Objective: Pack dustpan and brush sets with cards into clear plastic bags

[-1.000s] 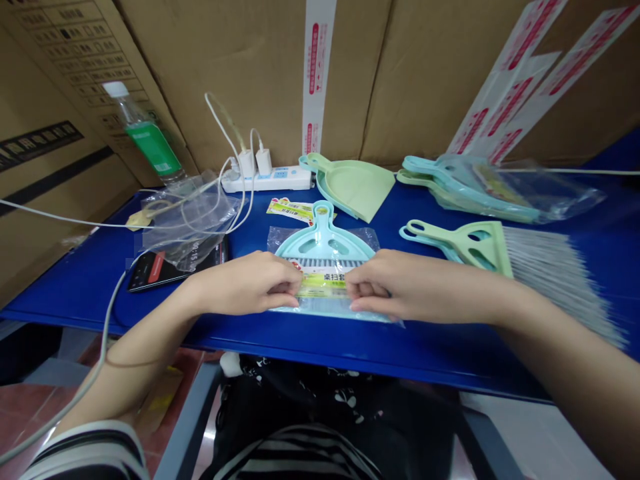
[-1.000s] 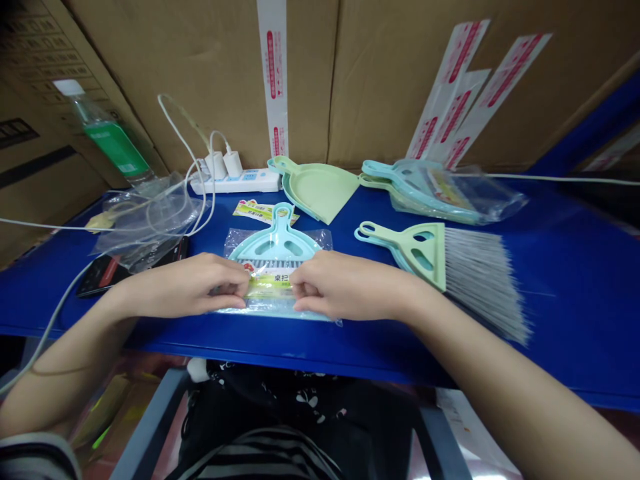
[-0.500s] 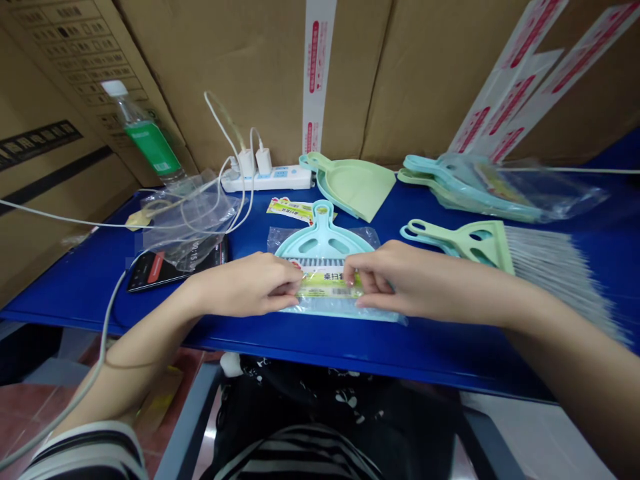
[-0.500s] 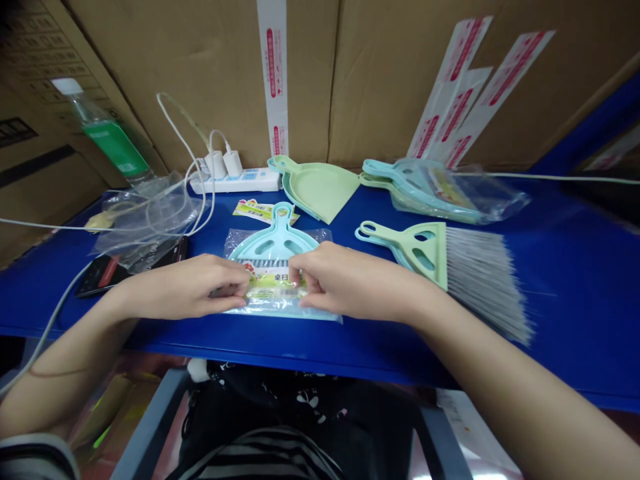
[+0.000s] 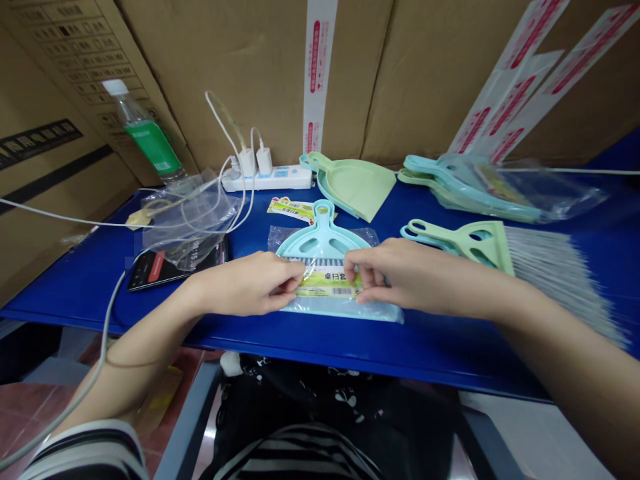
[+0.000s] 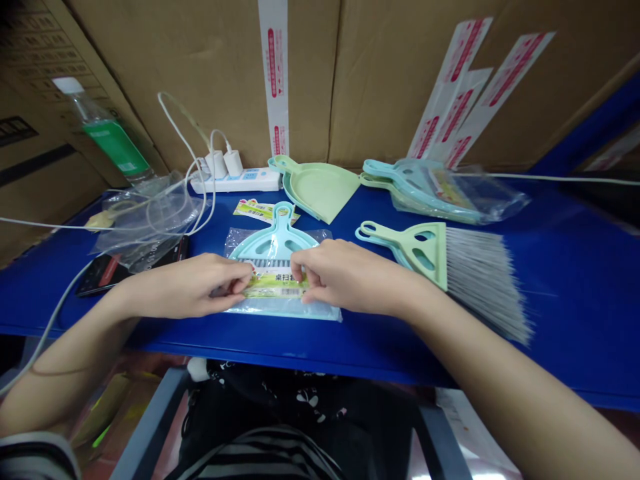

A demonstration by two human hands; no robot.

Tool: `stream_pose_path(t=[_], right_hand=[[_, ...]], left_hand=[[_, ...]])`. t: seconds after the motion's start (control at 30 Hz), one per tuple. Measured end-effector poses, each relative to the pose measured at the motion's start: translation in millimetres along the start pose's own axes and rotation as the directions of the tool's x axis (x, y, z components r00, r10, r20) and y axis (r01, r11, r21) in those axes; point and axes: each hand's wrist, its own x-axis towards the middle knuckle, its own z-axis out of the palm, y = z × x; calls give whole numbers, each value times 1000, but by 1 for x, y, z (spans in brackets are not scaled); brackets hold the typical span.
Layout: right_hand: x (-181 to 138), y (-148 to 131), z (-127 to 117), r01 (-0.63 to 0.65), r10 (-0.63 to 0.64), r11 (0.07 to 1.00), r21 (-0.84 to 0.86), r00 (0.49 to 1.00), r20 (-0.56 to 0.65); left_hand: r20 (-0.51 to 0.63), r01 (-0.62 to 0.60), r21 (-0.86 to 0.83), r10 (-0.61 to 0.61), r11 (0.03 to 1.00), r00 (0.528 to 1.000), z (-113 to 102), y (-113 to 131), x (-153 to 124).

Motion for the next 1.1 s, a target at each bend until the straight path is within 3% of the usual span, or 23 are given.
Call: stream_pose_path(t=[0.53,0.73,1.1], right_hand=[[-2,-1,2,-30,32,998,-61,999,30],[-2,2,3,31,-31,999,-42,1000,6],[-1,-1,7,-11,10,993,-122,1000,-14]], left_hand=[[-17,43,-51,-44,998,999,3,-1,-1],[-7,87,-31,-87,996,996,4,1,0],[-77,117,43,-114,992,991,7,4,-3]])
